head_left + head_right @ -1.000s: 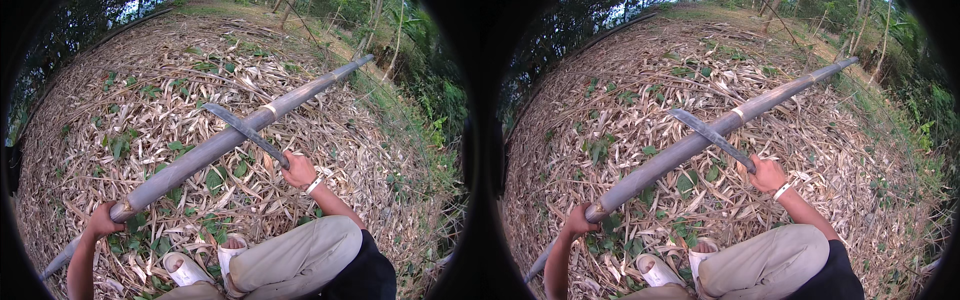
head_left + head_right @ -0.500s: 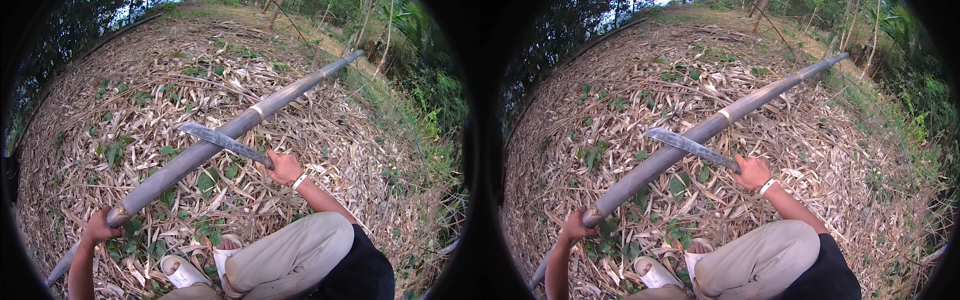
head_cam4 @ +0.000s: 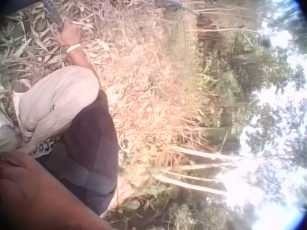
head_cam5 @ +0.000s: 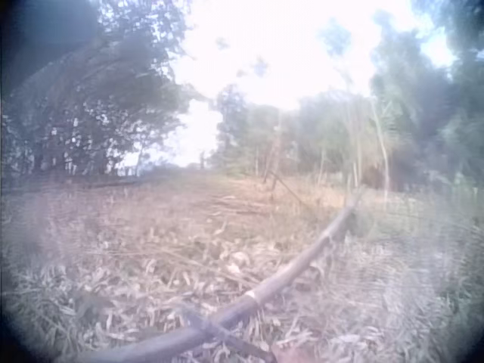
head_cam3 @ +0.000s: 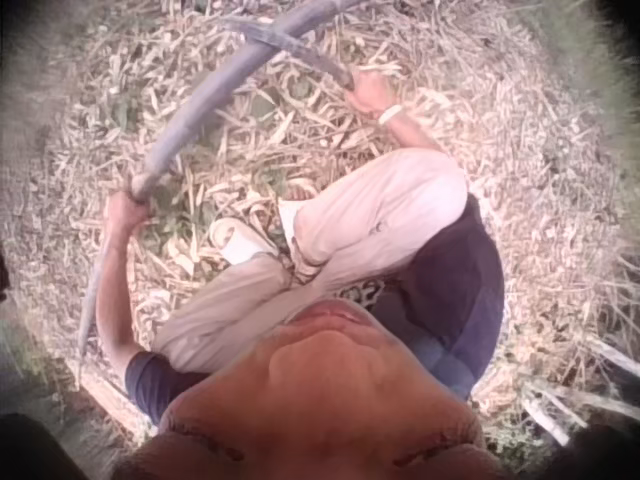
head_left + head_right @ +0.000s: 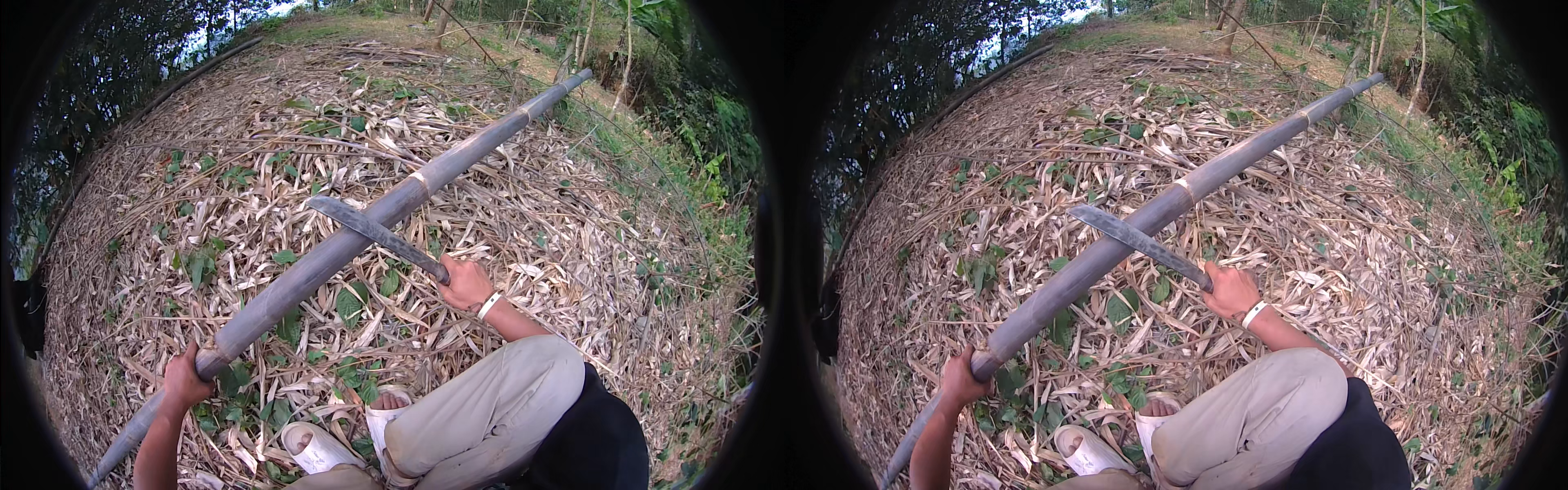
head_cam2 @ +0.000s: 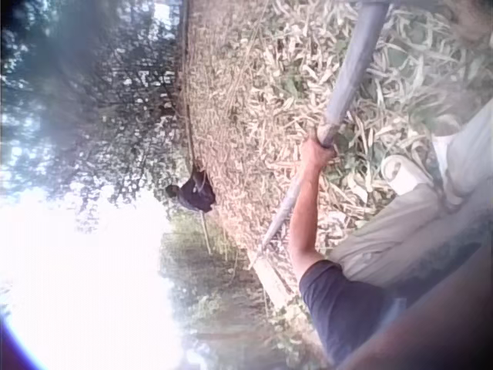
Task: The person sits on the ground in a bamboo grove and uses a machete to sharpen a long bamboo pole. They hold the pole with their left hand and repeatedly scrape the blade along the bamboo surface to smooth and shape it.
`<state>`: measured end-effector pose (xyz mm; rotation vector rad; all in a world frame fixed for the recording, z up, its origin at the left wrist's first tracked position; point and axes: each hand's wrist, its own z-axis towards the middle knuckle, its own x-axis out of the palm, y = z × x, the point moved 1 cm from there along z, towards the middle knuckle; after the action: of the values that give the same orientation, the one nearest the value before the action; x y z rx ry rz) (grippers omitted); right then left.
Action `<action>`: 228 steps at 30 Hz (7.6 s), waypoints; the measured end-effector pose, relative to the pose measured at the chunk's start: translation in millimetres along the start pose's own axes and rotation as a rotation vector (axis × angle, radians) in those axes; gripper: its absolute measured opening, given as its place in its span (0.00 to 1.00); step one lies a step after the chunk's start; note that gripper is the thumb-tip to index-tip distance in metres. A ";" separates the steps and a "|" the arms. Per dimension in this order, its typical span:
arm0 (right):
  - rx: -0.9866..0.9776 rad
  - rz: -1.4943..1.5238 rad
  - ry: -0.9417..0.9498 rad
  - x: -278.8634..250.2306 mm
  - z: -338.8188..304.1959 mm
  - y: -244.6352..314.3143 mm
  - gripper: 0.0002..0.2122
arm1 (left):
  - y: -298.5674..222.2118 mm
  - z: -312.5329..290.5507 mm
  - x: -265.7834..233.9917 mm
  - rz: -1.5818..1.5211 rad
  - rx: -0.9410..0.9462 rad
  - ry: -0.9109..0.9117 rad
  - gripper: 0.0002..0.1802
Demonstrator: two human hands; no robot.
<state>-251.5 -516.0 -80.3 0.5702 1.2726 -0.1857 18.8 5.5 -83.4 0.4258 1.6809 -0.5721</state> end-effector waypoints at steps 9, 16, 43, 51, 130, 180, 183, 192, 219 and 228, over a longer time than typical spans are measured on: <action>0.113 -0.001 0.014 -42.2 11.6 17.9 0.12 | -0.6 1.6 -11.9 -0.107 0.017 0.092 0.36; 0.156 0.052 -0.015 -63.8 36.3 -6.6 0.13 | -12.0 3.3 -9.6 -0.097 0.048 0.067 0.36; 0.227 0.075 -0.172 -41.8 16.2 -36.4 0.12 | 15.7 13.7 -3.0 -0.403 0.105 0.329 0.39; 0.027 -0.091 0.199 -58.9 -0.9 31.4 0.15 | 22.6 -3.5 -4.5 -0.416 0.121 0.248 0.37; 0.116 0.066 0.043 -23.1 -9.6 -26.9 0.13 | 43.3 8.8 -3.6 -0.487 0.098 0.535 0.40; 0.001 0.406 -0.373 -79.0 -18.4 9.6 0.12 | -233.4 87.8 -60.0 -0.011 0.305 0.250 0.41; 0.038 0.465 -0.504 -100.9 -13.5 12.7 0.12 | -329.5 140.5 -69.0 -0.173 0.453 0.119 0.40; 0.254 0.418 -0.358 -78.6 -59.5 -12.7 0.13 | -233.6 86.9 -50.9 -0.040 0.492 -0.099 0.50; -0.145 -0.259 0.048 -53.9 -31.6 41.7 0.19 | -36.9 -39.4 46.4 0.029 0.040 0.135 0.34; 0.172 -0.440 0.033 -80.2 -17.6 -46.5 0.21 | -41.7 -56.4 82.0 0.063 0.083 -0.013 0.30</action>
<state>-310.8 -560.8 -22.2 0.4329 1.4113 -0.6586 -65.2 2.0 -151.0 0.5319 1.6292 -0.5988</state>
